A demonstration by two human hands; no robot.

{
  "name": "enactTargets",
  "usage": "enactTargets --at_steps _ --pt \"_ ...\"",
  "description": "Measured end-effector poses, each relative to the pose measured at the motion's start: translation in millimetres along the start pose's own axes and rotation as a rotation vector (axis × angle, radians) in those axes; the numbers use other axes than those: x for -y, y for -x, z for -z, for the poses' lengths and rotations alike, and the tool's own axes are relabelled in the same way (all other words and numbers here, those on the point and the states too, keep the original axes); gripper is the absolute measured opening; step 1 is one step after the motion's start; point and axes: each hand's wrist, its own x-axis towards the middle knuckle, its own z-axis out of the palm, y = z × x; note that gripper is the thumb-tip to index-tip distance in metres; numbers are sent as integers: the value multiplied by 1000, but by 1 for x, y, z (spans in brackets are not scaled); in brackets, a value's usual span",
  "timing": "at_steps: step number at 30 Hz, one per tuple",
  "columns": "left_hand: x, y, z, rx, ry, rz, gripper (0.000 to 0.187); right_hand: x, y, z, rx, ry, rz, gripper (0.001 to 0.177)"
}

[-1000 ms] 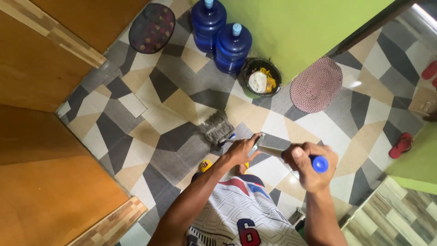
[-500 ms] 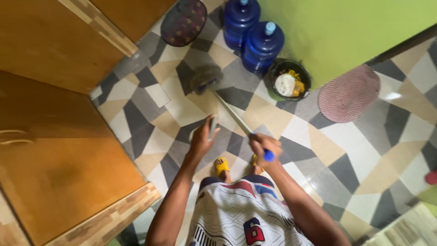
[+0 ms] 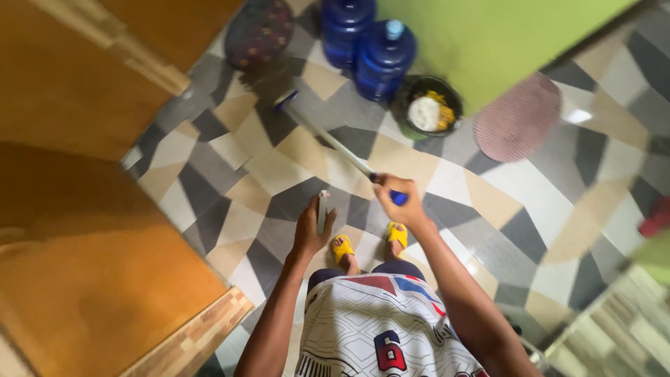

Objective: The person is mopping the tiled floor in a residential hallway and kitchen area.

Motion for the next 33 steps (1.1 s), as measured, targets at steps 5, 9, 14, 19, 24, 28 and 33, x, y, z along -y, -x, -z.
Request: enactTargets --at_steps 5,9,14,19,24,28,33 --pt "-101 -51 -16 272 -25 -85 43 75 46 108 -216 46 -203 26" --pt "-189 -67 -56 435 75 -508 33 158 64 165 -340 32 -302 33" --pt "-233 -61 -151 638 193 -723 35 158 100 192 -379 76 -346 25" --pt "-276 -57 -235 637 274 -620 26 158 151 269 -377 369 -9 51" --pt "-318 -55 -322 429 125 -652 28 58 230 314 -307 249 -344 104" --pt "-330 -36 -376 512 59 -588 28 29 230 303 -514 38 -496 115" --pt "-371 -41 -395 850 -123 -598 72 -49 272 319 -731 -167 -537 67"
